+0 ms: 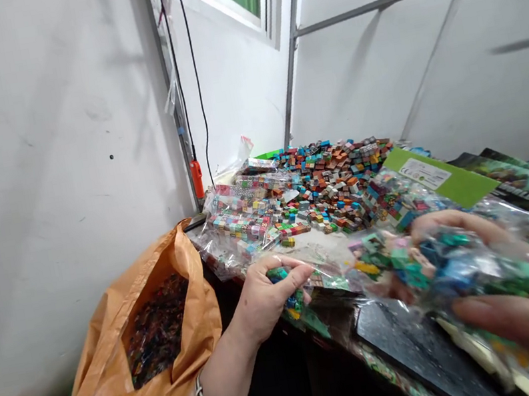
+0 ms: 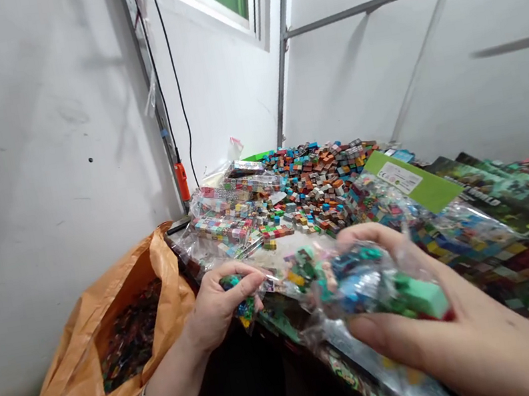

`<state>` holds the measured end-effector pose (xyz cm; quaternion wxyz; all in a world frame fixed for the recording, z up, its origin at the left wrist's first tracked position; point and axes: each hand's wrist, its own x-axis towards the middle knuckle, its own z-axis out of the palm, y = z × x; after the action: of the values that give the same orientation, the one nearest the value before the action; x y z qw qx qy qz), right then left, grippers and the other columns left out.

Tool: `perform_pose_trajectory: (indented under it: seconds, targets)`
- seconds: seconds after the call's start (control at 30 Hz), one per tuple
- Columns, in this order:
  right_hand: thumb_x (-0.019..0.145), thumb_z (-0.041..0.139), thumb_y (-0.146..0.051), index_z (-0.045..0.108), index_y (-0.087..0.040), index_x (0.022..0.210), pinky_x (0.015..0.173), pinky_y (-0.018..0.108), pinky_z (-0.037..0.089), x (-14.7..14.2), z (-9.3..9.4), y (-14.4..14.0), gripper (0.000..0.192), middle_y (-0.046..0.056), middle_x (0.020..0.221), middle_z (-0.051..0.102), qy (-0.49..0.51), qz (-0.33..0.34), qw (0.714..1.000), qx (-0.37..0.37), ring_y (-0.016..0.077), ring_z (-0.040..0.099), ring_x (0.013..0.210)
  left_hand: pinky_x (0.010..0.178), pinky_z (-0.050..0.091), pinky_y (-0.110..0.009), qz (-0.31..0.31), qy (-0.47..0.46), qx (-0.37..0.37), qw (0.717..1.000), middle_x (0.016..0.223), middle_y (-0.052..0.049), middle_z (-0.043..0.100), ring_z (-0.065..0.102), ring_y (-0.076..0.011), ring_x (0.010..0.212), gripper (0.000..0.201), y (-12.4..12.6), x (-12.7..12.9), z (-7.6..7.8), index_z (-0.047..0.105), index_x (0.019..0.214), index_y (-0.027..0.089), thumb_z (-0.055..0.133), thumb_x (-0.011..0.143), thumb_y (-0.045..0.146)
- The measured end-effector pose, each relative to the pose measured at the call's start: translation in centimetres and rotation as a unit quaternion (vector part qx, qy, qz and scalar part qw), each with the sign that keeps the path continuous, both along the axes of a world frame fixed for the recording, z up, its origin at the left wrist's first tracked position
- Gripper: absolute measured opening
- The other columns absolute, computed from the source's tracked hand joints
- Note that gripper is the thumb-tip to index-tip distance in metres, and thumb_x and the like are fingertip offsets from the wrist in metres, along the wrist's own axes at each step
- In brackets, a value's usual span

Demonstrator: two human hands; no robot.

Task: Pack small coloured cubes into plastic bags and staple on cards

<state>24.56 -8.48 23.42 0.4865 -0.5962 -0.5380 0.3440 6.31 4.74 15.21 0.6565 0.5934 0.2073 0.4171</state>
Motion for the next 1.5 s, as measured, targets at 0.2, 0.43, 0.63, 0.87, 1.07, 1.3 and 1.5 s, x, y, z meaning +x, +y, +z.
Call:
perform_pose_trajectory:
  seconds: [0.2,0.43,0.63,0.87,1.07,1.3,1.5]
  targets:
    - [0.066,0.068,-0.026,0.048,-0.026,0.101,0.069,0.027,0.047,-4.0,1.3,4.7,0.041,-0.001,0.086,0.059,0.1,0.106,0.989,-0.028,0.018,0.058,0.08,0.049,0.042,-0.018,0.003,-0.018,-0.005,1.0,0.063,0.0,0.06,0.053,-0.0081,0.05,0.022,-0.2,-0.3,-0.7,0.062,0.076,0.014,0.065,0.069,0.034]
    - [0.07,0.066,-0.023,0.044,-0.025,0.104,0.071,0.027,0.047,-3.2,0.4,6.1,0.041,-0.001,0.087,0.061,0.112,0.126,0.985,-0.04,0.0166,0.059,0.081,0.059,0.045,-0.021,0.045,0.017,0.041,0.998,0.086,-0.006,0.065,0.058,-0.014,0.068,0.021,-0.4,-1.0,-0.8,0.066,0.075,0.015,0.064,0.07,0.036]
    - [0.069,0.065,-0.026,0.043,-0.023,0.104,0.064,0.029,0.048,-2.7,1.2,5.9,0.042,0.001,0.085,0.06,0.066,0.105,0.991,-0.054,0.0187,0.06,0.074,0.069,0.046,-0.024,0.02,0.035,0.067,0.997,0.082,-0.007,0.067,0.06,-0.0177,0.078,0.021,-0.6,-1.5,-0.3,0.068,0.075,0.015,0.062,0.071,0.035]
    - [0.068,0.064,-0.026,0.043,-0.021,0.104,0.06,0.025,0.046,-3.6,1.0,6.7,0.042,0.0,0.081,0.059,-0.034,0.087,0.995,-0.028,0.0152,0.057,0.07,0.055,0.046,-0.021,-0.054,0.008,-0.011,0.998,0.071,-0.002,0.063,0.055,-0.0097,0.055,0.02,-1.3,-2.0,-0.5,0.065,0.075,0.014,0.064,0.07,0.034]
    - [0.066,0.059,-0.022,0.042,-0.024,0.097,0.048,0.022,0.038,-4.2,0.6,7.5,0.035,-0.005,0.065,0.052,-0.263,0.057,0.963,0.016,0.0114,0.048,0.054,0.047,0.043,-0.019,-0.085,0.055,-0.036,0.994,0.063,-0.002,0.057,0.053,-0.0085,0.048,0.021,-1.7,-3.1,-0.4,0.064,0.072,0.012,0.064,0.07,0.033]
    - [0.059,0.053,-0.01,0.046,-0.024,0.096,0.066,0.027,0.044,-2.7,-1.7,6.6,0.04,0.004,0.096,0.052,-0.476,0.112,0.866,0.105,0.0186,0.052,0.082,0.045,0.043,-0.018,-0.061,0.019,-0.059,0.996,0.066,-0.003,0.061,0.054,-0.0083,0.047,0.018,-1.5,-3.2,-0.5,0.06,0.07,0.013,0.064,0.07,0.031]
    - [0.057,0.062,-0.011,0.053,-0.022,0.1,0.075,0.038,0.043,-2.1,-2.7,8.0,0.046,0.011,0.103,0.05,-0.671,0.153,0.717,0.113,0.0264,0.049,0.092,0.046,0.043,-0.019,-0.068,0.034,-0.049,0.996,0.069,-0.006,0.064,0.055,-0.0087,0.047,0.021,-1.6,-2.9,-0.4,0.062,0.071,0.012,0.064,0.07,0.032]
